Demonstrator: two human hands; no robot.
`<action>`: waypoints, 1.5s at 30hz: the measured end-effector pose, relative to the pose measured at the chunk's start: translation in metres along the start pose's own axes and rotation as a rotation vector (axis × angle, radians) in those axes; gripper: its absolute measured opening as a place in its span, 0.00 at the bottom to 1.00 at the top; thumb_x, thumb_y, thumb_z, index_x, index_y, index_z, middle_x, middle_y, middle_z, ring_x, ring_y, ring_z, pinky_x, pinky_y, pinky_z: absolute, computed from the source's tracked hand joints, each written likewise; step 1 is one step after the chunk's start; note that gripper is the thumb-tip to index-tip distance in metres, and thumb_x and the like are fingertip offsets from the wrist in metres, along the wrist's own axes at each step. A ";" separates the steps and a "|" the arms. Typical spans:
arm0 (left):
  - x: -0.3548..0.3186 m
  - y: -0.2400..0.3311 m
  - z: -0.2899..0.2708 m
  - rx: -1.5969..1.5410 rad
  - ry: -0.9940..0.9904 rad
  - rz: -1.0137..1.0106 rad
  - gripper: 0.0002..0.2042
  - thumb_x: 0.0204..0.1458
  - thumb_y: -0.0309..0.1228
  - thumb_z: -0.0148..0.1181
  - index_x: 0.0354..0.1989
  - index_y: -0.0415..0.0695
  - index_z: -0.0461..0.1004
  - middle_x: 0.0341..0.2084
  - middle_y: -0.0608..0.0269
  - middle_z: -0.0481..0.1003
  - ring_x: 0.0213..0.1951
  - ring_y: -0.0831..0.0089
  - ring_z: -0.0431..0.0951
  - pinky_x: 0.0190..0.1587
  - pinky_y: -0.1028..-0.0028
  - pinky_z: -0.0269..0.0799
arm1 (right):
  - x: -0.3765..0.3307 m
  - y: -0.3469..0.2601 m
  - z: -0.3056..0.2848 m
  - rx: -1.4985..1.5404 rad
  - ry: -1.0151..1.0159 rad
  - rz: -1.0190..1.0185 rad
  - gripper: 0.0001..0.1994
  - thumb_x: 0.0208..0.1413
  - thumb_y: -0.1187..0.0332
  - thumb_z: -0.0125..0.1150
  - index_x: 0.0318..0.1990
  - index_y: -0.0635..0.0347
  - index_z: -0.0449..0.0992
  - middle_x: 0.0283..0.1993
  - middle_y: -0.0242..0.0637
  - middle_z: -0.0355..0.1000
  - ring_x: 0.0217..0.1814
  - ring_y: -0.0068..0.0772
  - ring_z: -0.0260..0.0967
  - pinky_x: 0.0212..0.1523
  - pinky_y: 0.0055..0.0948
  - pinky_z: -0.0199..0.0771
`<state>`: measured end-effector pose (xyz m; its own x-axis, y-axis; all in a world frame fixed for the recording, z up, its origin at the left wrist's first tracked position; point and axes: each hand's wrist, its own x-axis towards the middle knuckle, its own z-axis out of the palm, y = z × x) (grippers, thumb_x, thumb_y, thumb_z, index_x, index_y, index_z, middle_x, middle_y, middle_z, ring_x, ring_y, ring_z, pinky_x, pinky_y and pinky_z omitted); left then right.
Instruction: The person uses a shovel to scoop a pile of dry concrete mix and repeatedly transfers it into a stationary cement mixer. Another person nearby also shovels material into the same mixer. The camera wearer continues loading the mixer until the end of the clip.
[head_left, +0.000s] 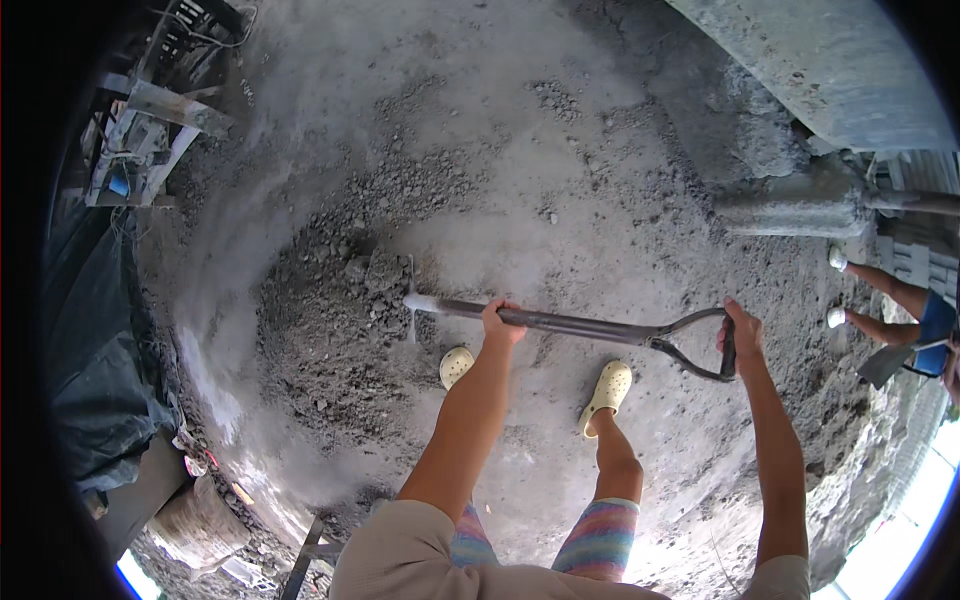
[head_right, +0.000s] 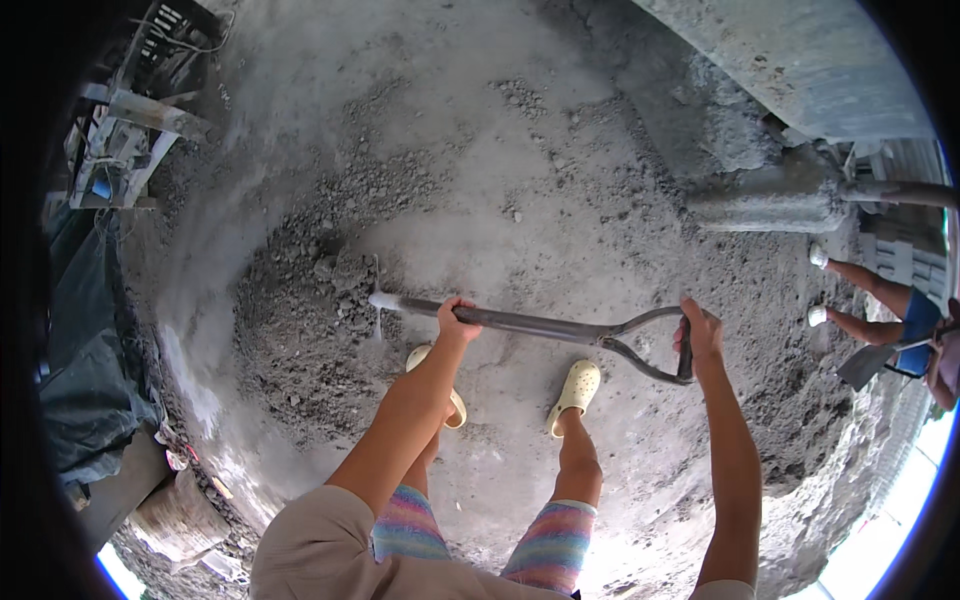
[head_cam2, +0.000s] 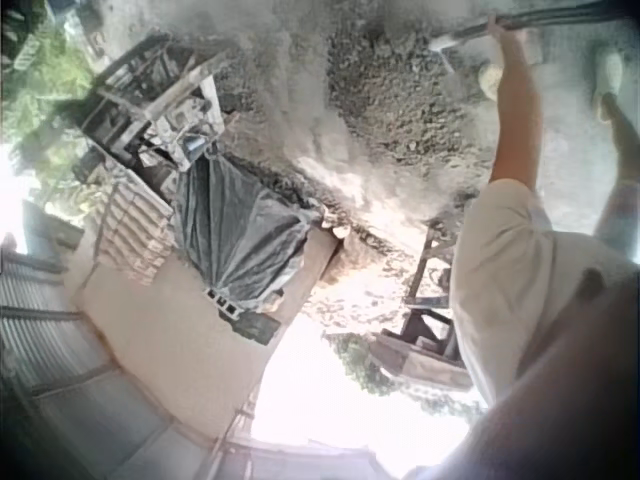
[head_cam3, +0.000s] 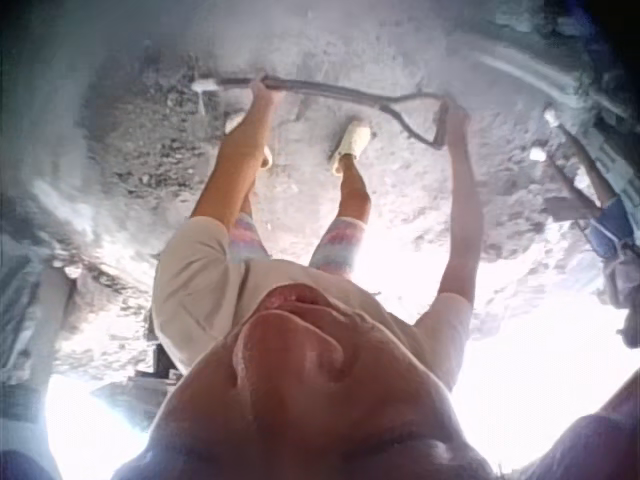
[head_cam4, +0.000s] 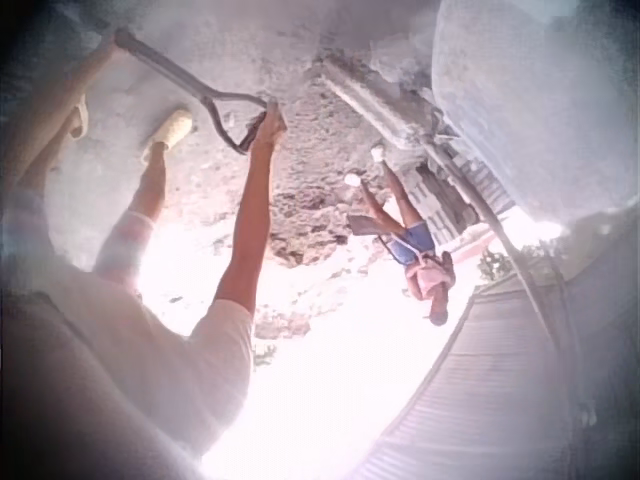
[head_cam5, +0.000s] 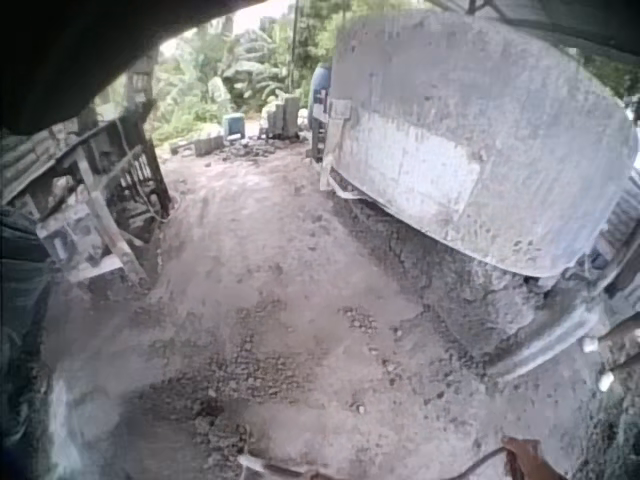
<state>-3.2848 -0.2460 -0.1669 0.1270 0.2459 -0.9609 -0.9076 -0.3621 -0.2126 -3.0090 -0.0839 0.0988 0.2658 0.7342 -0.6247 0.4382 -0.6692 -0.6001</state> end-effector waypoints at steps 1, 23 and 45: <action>0.002 0.005 -0.019 -0.001 0.047 -0.015 0.06 0.36 0.26 0.47 0.14 0.48 0.57 0.11 0.70 0.61 0.15 0.75 0.63 0.23 0.73 0.62 | -0.010 0.017 -0.003 0.014 0.030 0.013 0.17 0.38 0.57 0.57 0.14 0.61 0.64 0.10 0.34 0.59 0.08 0.25 0.57 0.09 0.22 0.59; -0.334 -0.034 -0.102 1.418 0.033 0.518 0.09 0.29 0.31 0.52 0.20 0.46 0.59 0.17 0.67 0.64 0.22 0.74 0.64 0.31 0.72 0.62 | -0.220 -0.059 -0.209 0.017 -0.251 0.242 0.16 0.37 0.61 0.61 0.13 0.66 0.67 0.12 0.38 0.63 0.10 0.28 0.61 0.10 0.25 0.63; -0.615 -0.360 0.466 1.387 -0.592 0.866 0.05 0.36 0.21 0.52 0.22 0.42 0.64 0.18 0.64 0.64 0.22 0.69 0.66 0.28 0.66 0.66 | -0.075 -0.146 -0.250 1.252 -0.827 0.469 0.18 0.43 0.50 0.49 0.17 0.56 0.63 0.11 0.32 0.59 0.10 0.29 0.57 0.13 0.29 0.62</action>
<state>-3.2225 0.1524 0.5837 -0.4044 0.7971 -0.4485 -0.3090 0.3425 0.8873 -2.8780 -0.0128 0.3583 -0.5408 0.4594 -0.7046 -0.6191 -0.7845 -0.0364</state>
